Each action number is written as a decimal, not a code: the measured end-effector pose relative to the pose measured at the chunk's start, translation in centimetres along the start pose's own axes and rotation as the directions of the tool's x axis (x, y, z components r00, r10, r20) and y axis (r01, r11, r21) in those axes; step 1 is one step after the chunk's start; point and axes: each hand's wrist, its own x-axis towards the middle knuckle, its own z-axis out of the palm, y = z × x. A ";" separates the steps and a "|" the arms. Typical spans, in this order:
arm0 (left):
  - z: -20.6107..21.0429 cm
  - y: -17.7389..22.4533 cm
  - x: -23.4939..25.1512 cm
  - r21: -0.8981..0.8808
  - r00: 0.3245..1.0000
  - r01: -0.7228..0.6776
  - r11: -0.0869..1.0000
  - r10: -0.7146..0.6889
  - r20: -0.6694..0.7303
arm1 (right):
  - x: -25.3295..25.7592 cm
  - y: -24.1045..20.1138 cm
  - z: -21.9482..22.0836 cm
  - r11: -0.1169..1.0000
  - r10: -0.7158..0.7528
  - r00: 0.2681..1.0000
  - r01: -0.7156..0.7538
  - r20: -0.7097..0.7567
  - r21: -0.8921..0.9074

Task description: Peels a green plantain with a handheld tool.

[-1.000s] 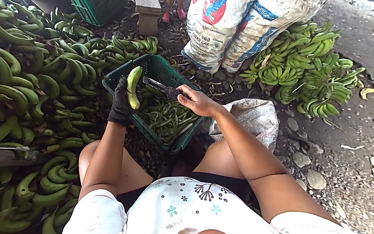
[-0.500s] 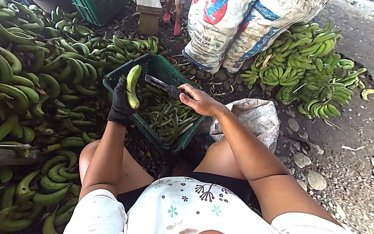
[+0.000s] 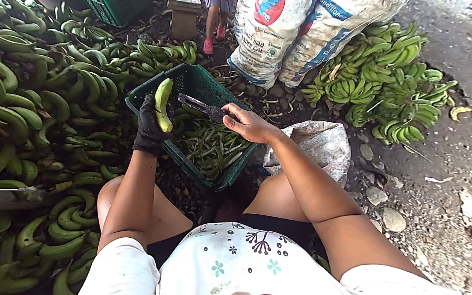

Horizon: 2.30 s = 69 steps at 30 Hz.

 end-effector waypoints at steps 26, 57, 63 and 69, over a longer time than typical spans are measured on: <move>3.2 -4.0 -1.3 0.052 0.977 0.170 0.984 -0.175 0.117 | 7.4 5.3 1.8 0.815 -0.212 0.865 -0.100 -0.455 -0.571; 1.4 -1.7 -2.1 0.469 0.971 -0.132 0.873 0.020 0.236 | 5.6 4.9 0.0 0.885 -0.176 0.880 -0.055 -0.442 -0.462; 0.2 -1.5 -2.0 0.593 0.967 -0.195 0.781 0.053 0.249 | 5.1 5.9 -2.1 0.922 0.066 0.882 -0.232 -0.466 -0.310; 0.3 -2.8 1.3 0.372 0.872 -0.487 0.790 0.460 0.165 | 3.1 0.9 1.7 0.955 0.059 0.976 -0.116 -0.209 -0.274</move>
